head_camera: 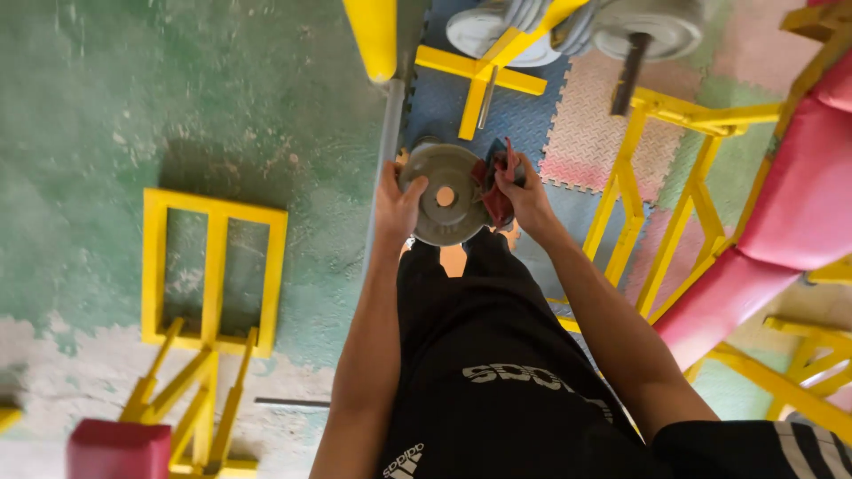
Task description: Cleaning gym weight plates using a spray bottle and a cloth.
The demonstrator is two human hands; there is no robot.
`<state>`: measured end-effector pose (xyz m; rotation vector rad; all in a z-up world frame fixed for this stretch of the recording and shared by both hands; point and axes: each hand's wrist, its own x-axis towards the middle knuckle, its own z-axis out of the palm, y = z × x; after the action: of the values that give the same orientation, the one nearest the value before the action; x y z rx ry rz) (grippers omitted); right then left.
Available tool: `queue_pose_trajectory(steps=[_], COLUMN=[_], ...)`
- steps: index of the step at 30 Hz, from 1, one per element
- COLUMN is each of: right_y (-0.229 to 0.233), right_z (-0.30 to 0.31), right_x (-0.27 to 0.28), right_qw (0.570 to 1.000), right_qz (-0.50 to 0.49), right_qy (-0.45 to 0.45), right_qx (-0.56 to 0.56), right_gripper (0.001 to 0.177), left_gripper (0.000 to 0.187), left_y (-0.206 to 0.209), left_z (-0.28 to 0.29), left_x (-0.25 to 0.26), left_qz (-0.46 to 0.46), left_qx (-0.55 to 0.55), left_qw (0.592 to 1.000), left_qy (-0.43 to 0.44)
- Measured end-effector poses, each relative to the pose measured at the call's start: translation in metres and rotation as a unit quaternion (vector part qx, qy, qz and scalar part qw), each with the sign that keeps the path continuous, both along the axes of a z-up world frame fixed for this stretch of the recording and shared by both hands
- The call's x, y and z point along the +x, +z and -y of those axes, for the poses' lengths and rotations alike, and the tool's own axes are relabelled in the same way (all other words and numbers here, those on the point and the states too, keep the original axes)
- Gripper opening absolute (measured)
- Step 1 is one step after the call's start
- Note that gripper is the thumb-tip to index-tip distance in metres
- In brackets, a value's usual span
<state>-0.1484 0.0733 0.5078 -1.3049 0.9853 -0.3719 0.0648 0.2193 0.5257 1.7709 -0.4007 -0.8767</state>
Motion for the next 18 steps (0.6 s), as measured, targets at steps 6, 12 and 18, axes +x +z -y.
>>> queue_pose_trajectory(steps=[6,12,18], right_y=[0.039,0.095,0.098], right_z=[0.002,0.022,0.053], right_x=[-0.055,-0.111,-0.186], right_qw=[0.99,0.961,0.936], right_qz=[-0.014,-0.108,-0.115], right_qy=[-0.136,-0.216,-0.3], right_qx=[-0.022,-0.138,-0.142], right_gripper=[0.025,0.032,0.031], left_gripper=[0.035,0.035,0.038], left_y=[-0.008,0.026,0.028], left_z=[0.044,0.105,0.166], left_x=[-0.034,-0.082,-0.152], left_qz=[0.084,0.004,0.04], left_qx=[-0.037,-0.047,-0.059], left_qw=[0.986,0.966,0.942], left_qy=[-0.142,-0.253,-0.327])
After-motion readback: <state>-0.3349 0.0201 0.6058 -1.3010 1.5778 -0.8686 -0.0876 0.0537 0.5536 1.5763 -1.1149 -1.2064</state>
